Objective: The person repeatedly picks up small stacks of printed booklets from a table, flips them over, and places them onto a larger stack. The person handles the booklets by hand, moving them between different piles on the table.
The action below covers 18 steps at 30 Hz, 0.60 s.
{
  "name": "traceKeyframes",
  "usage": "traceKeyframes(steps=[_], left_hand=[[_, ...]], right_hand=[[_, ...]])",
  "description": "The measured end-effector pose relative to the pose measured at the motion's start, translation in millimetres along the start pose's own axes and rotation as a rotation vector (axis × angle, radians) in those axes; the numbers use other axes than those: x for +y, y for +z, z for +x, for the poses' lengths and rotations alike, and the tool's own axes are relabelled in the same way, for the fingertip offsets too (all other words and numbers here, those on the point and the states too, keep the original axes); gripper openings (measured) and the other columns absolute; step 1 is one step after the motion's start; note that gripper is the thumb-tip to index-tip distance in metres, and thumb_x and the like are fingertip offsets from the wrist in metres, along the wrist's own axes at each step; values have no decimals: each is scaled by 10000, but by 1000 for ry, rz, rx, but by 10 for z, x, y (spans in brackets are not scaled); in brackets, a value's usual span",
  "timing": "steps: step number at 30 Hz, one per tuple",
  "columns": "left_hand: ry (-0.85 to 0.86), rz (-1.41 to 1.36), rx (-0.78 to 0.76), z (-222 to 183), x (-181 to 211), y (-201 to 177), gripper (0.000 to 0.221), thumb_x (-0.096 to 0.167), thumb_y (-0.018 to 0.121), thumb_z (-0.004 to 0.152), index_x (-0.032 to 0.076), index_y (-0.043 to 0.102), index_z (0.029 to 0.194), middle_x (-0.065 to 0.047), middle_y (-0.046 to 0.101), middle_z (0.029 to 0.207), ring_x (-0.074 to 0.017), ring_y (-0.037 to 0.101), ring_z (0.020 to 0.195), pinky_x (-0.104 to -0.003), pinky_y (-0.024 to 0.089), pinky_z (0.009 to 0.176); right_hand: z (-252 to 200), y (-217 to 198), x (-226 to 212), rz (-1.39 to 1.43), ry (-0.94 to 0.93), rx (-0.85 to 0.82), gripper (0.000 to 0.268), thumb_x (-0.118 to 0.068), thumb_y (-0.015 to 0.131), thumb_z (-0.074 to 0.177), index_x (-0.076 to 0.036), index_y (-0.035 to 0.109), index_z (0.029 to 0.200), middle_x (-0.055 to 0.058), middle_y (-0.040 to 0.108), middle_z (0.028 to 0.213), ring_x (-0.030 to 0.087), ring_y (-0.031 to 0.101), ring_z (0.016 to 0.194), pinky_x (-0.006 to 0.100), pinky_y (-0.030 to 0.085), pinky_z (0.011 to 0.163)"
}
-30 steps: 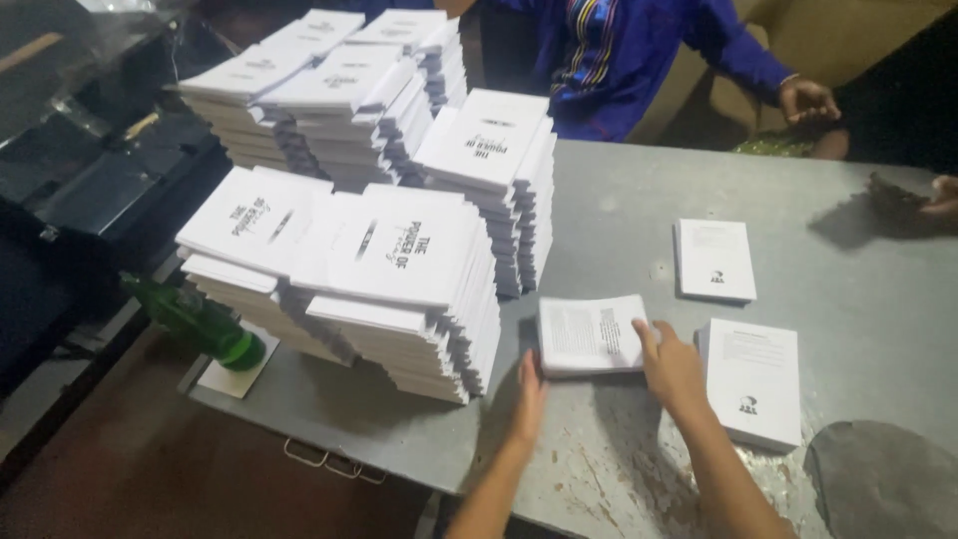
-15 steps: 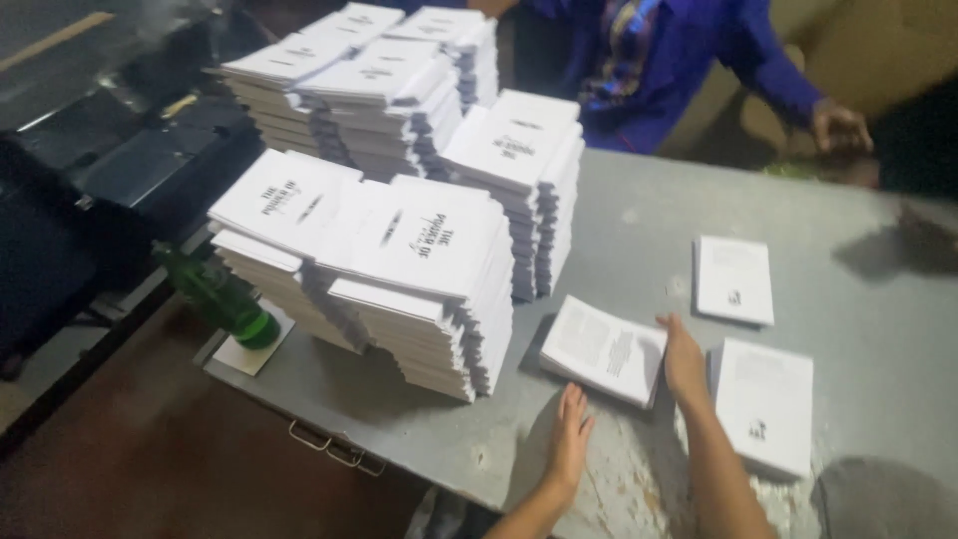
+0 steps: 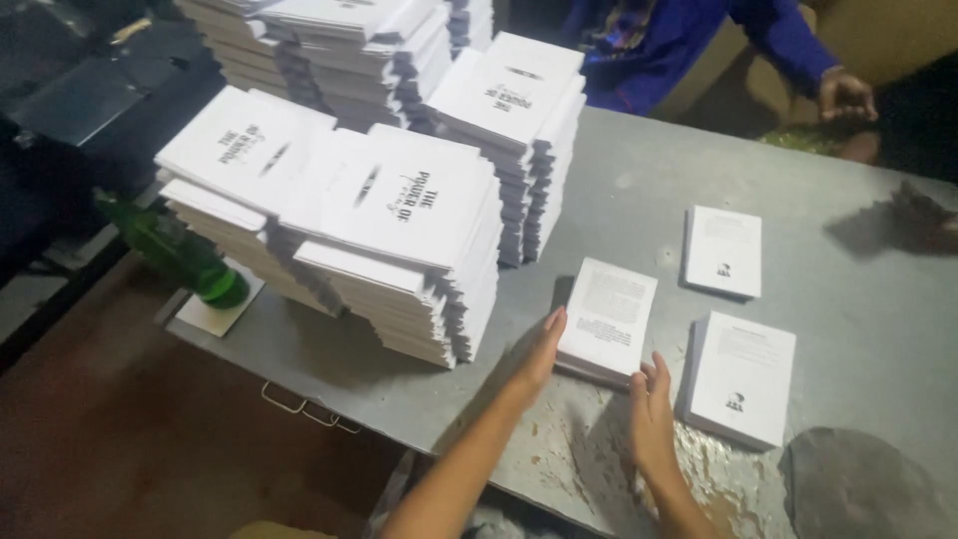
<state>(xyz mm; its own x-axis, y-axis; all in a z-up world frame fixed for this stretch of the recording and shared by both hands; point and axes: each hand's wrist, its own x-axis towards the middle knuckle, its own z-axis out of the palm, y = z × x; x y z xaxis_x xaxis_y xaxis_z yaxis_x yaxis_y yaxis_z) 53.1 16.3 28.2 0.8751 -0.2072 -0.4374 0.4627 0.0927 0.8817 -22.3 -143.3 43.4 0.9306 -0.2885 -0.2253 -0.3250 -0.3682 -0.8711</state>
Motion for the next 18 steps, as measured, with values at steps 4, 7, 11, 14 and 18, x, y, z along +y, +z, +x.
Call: traceKeyframes(steps=[4,7,11,14,18], left_hand=[[10,42,2,80,145,-7,815,630,392,913,261,254,1626,-31,278,1696,-246,284,1548,-474,249,1244],[75,75,47,393,-280,-27,692,430,486,969,290,288,1617,-11,452,1610,-211,475,1437,-372,382,1148],[142,26,37,200,-274,21,686,470,461,981,299,267,1617,-11,335,1676,-231,367,1517,-430,321,1207],[336,85,-33,14,-239,40,709,378,460,1103,72,133,1653,-255,86,1695,-377,28,1570,-548,53,1266],[339,159,-53,-15,-306,-8,781,388,546,1067,98,126,1658,-226,99,1703,-336,12,1576,-525,32,1270]], right_hand=[[32,-102,-214,-13,60,-35,950,-705,229,842,-211,112,1645,193,518,1502,391,571,1303,563,376,1145],[167,-242,-318,-68,91,-64,937,-678,295,867,-196,92,1644,176,363,1609,401,459,1406,598,299,1207],[434,-352,-469,-241,78,-92,758,-447,435,1003,-159,143,1641,213,512,1485,357,529,1352,555,447,1140],[820,-318,-449,-359,-504,177,643,-59,732,887,77,477,1461,385,656,1220,513,655,1120,600,573,853],[1541,-273,-339,-692,-574,164,776,-113,903,698,6,586,1397,283,663,1270,460,601,1254,546,544,1009]])
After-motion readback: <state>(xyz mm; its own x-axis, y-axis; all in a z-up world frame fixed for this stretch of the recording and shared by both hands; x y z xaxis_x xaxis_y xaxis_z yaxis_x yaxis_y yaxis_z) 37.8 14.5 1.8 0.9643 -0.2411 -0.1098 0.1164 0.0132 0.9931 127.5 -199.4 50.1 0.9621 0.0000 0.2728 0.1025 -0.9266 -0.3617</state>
